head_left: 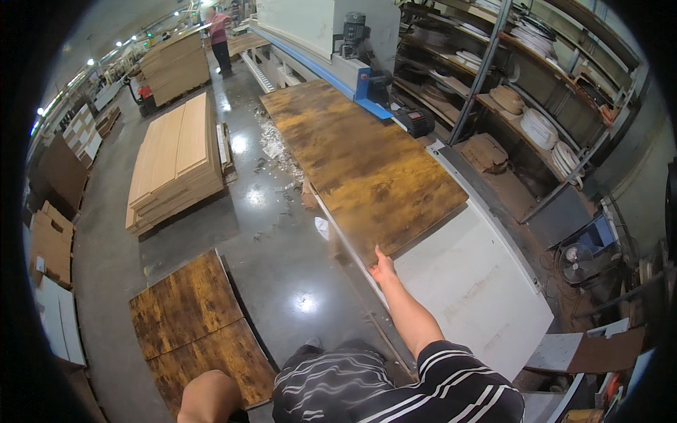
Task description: The person walks through a warehouse, picks up a wooden pallet, and places it on the floor. They then repeatedly pick up large wood panels from a nearby stack and place them onto the pallet, building a neat stack.
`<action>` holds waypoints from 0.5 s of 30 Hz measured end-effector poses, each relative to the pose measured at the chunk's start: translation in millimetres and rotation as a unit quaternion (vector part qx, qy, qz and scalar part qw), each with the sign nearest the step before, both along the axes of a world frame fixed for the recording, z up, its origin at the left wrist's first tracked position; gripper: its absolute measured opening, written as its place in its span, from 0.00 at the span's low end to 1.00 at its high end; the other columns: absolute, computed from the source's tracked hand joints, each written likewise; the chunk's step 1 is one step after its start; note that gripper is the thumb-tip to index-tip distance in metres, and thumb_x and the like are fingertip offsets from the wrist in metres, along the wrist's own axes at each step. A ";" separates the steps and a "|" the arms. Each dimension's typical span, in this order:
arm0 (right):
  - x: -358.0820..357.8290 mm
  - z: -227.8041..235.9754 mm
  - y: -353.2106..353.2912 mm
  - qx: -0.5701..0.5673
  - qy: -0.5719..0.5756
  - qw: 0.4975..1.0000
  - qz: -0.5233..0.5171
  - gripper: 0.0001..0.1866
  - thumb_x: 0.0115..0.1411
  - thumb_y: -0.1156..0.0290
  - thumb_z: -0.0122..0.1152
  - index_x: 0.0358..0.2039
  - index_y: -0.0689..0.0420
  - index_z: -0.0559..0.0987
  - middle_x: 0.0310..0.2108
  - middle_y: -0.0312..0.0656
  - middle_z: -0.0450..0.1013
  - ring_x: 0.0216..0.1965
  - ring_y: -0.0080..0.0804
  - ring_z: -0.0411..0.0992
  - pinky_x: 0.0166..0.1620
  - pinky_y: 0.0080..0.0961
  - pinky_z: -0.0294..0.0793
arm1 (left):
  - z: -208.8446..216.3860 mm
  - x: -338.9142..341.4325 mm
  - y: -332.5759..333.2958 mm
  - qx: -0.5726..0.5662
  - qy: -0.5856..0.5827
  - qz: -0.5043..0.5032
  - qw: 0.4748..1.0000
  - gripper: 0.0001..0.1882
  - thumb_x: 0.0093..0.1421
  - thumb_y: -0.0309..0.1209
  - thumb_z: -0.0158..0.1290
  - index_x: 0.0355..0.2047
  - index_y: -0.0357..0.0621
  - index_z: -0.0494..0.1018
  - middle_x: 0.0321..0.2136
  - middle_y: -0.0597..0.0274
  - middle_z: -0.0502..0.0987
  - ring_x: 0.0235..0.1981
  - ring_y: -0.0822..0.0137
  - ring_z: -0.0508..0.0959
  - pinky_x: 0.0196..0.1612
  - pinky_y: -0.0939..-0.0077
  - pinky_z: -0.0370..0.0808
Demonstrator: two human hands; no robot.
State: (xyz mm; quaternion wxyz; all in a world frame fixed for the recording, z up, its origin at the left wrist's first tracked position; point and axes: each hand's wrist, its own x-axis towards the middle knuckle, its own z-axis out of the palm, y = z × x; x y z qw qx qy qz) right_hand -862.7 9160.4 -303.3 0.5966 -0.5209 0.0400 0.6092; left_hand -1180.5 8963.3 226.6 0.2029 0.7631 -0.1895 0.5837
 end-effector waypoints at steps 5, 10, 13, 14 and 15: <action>11.7 -29.4 -25.1 0.001 -0.055 0.992 -0.115 0.36 0.55 0.62 0.68 0.58 0.62 0.61 0.55 0.47 0.66 0.50 0.46 0.69 0.49 0.49 0.74 | 3.0 -32.0 -7.7 0.016 -0.030 0.026 0.999 0.12 0.63 0.31 0.41 0.47 0.59 0.64 0.13 0.65 0.72 0.10 0.72 0.68 0.15 0.77 0.70; 34.0 -32.9 -75.8 0.033 -0.057 0.990 -0.127 0.39 0.54 0.60 0.69 0.60 0.61 0.59 0.56 0.47 0.64 0.51 0.45 0.69 0.50 0.48 0.74 | -2.0 -77.2 -22.2 -0.005 0.008 0.043 0.999 0.08 0.63 0.31 0.41 0.38 0.58 0.69 0.16 0.64 0.74 0.11 0.70 0.69 0.17 0.78 0.70; 47.6 -25.9 -106.4 0.017 -0.046 0.990 -0.130 0.37 0.55 0.61 0.68 0.60 0.58 0.60 0.56 0.46 0.65 0.51 0.45 0.70 0.49 0.48 0.74 | -21.8 -108.3 -18.4 0.003 -0.037 -0.018 0.999 0.10 0.62 0.31 0.41 0.35 0.55 0.74 0.19 0.59 0.75 0.15 0.67 0.73 0.21 0.76 0.73; 51.9 -25.2 -116.2 0.011 -0.057 0.989 -0.132 0.36 0.55 0.61 0.67 0.60 0.58 0.60 0.56 0.46 0.66 0.51 0.45 0.70 0.49 0.49 0.74 | -32.7 -116.4 -14.9 -0.035 -0.018 -0.008 0.999 0.07 0.63 0.32 0.42 0.33 0.53 0.72 0.19 0.61 0.73 0.14 0.68 0.71 0.19 0.76 0.70; 55.7 -24.7 -126.1 0.005 -0.068 0.989 -0.134 0.35 0.56 0.62 0.67 0.59 0.58 0.61 0.55 0.45 0.66 0.51 0.45 0.70 0.49 0.51 0.74 | -46.1 -124.2 -9.5 -0.072 0.001 0.003 0.997 0.07 0.64 0.33 0.43 0.31 0.50 0.70 0.19 0.63 0.71 0.13 0.70 0.69 0.17 0.77 0.66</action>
